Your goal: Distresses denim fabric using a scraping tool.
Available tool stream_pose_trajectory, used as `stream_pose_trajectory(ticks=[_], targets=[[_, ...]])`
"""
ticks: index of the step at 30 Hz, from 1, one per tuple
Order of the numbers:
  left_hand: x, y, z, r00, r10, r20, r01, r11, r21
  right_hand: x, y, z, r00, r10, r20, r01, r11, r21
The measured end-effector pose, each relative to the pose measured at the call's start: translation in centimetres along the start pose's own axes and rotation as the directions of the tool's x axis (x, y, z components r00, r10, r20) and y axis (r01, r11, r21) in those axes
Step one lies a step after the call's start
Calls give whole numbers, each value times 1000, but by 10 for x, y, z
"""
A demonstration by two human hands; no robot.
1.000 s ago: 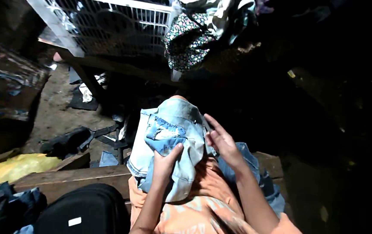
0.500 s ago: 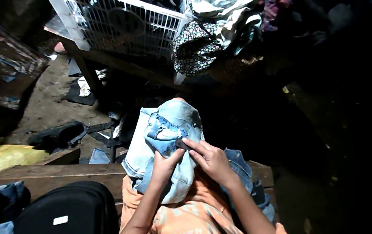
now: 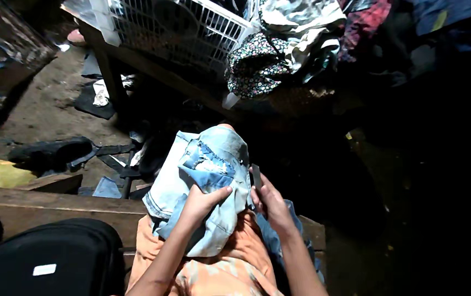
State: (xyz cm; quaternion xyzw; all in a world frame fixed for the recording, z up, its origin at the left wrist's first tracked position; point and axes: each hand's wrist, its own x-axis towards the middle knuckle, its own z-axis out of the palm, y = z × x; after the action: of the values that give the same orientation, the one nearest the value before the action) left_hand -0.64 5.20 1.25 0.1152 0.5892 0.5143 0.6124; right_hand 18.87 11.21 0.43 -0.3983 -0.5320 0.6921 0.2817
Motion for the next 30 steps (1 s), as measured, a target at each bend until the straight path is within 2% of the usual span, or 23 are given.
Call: stream_pose_trajectory(ticks=[3,6,8,11,19,21,26,30], targets=[[1,0,0,999,2,41,-1,1000,-27,-9,-1,1,982,-145,120,172,948,-268],[3,-2,0,996,7,89,-4,999,-32,-12,-3,0,968,-212,136,250,742,-622],[5,-3,0,993,15,116,-11,1000,-28,-13,-4,4,959,-262,104,248,608,-754],[5,-5,-1,988,41,150,-38,999,-23,-9,-2,8,941,-328,87,250,497,-831],[1,-9,-1,986,111,126,-122,989,82,1,3,16,914,-398,75,234,369,-899],[1,-9,-1,985,125,115,-132,989,59,0,4,14,912,-399,97,264,389,-883],[3,-7,-6,981,119,156,-127,991,45,0,2,1,953,-245,179,299,667,-682],[4,-8,-9,972,129,195,-145,987,71,5,-4,-2,949,-186,256,305,751,-585]])
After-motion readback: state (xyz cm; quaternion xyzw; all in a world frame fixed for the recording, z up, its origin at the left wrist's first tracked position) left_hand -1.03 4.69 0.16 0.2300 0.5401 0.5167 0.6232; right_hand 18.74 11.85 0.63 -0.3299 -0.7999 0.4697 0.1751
